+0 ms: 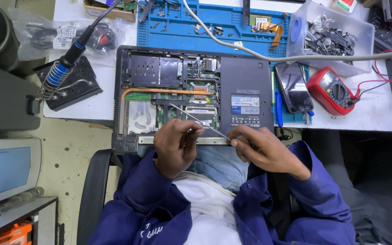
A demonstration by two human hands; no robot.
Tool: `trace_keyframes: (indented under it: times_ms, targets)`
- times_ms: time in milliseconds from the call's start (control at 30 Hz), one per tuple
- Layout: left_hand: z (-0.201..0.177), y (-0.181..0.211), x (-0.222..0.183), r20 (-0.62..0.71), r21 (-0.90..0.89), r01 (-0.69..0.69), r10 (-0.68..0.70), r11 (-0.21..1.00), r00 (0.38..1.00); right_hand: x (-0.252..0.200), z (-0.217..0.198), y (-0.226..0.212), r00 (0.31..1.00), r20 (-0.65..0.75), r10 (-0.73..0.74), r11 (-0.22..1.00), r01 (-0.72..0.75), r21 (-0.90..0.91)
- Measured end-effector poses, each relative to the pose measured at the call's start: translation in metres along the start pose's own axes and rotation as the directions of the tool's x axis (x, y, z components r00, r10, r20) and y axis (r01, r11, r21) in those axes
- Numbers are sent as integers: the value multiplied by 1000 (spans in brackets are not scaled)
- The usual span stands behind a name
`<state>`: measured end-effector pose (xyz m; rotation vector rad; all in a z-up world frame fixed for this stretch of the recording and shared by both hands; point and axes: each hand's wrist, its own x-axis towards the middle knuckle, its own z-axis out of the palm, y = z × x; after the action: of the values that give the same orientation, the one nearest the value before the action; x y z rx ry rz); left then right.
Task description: The person works on a laptop with its bottom cover removed, resting on their lap at a repair bench. They use a red-handled screwdriver to unscrew components from the laptop's rear panel, manipulate small screws and parts by hand, and reposition the laptop while continuing to work on its internals.
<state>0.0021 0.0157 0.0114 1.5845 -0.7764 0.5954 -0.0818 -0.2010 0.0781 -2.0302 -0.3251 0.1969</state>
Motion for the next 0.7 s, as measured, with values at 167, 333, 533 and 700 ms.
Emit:
trace_keyframes:
  times_ms: [167, 333, 533, 700]
  targets:
    - [-4, 6, -8, 133, -588, 428, -440, 686, 888, 1, 1, 4, 999, -38, -21, 999, 22, 28]
    - [4, -2, -12, 395, -757, 606, -566, 246, 724, -2, 1, 10, 998, -53, -34, 998, 37, 49]
    - [9, -2, -9, 437, -745, 623, -533, 237, 725, -2, 0, 11, 996, -63, -62, 997, 65, 40]
    - [5, 5, -2, 392, -683, 639, -561, 354, 729, -3, 1, 11, 993, -91, -75, 997, 77, 22]
